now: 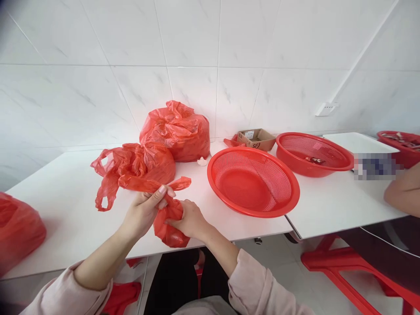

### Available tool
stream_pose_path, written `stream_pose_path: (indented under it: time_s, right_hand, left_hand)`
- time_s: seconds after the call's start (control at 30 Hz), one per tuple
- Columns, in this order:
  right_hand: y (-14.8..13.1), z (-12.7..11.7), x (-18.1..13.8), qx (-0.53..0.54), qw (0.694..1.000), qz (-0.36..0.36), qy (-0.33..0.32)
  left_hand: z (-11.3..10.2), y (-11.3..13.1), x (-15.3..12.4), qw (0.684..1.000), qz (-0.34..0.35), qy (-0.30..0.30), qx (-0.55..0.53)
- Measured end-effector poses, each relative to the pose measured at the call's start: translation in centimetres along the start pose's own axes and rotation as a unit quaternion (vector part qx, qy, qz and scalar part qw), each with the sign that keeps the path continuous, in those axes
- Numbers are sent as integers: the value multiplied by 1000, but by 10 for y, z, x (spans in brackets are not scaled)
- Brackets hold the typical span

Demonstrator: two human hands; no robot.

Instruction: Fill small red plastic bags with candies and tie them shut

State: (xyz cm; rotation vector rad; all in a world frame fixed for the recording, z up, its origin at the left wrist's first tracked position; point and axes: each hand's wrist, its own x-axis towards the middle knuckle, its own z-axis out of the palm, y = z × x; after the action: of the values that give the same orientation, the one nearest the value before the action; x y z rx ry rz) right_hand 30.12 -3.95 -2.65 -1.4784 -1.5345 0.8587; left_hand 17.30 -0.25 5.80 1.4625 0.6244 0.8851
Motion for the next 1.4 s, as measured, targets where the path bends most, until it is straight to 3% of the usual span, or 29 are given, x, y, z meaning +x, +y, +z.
stream_pose_path:
  time_s: [0.17,0.3,0.43,0.53,0.67,0.77,0.9,1.0,1.1,1.23,1.3,1.4]
  right_hand:
    - [2,-8,-8,-36,999,14,-6]
    - [-8,-29,-9,129,990,-59,-24]
    - [-26,-49,5,262,961,-80,28]
    - [-38,-60,14,293,949,-77,84]
    - [-54,-65,2,254,951,-108,139]
    - [-61,-61,-21,212,963,-93,137]
    - [-51,-52,-44,212,970,-39,116]
    - [-37,-51,-49,238,969,11,61]
    - [-34,-58,-46,152,988,10,2]
    - [-39,-60,-32,-13,991,-84,105]
    - [-40,-54,-23,7,987,-104,126]
    - [-35,-39,-14,102,987,-83,89]
  left_hand:
    - [-6,-16,9,999,23,27,18]
    - [-7,-22,11,999,29,14,37]
    - [-4,-21,6,997,14,-55,58]
    - [-2,-22,4,998,17,-39,45]
    - [-4,-25,7,997,36,60,25]
    - [-12,-27,9,996,31,66,57]
    - [-26,-25,6,996,26,23,80]
    - [-34,-25,2,993,63,-31,94]
    - [-36,-24,-1,990,72,-60,107]
    - [-35,-21,-2,987,64,-81,123]
    - [-33,-20,-1,984,54,-104,132]
    - [-29,-21,2,984,48,-115,125]
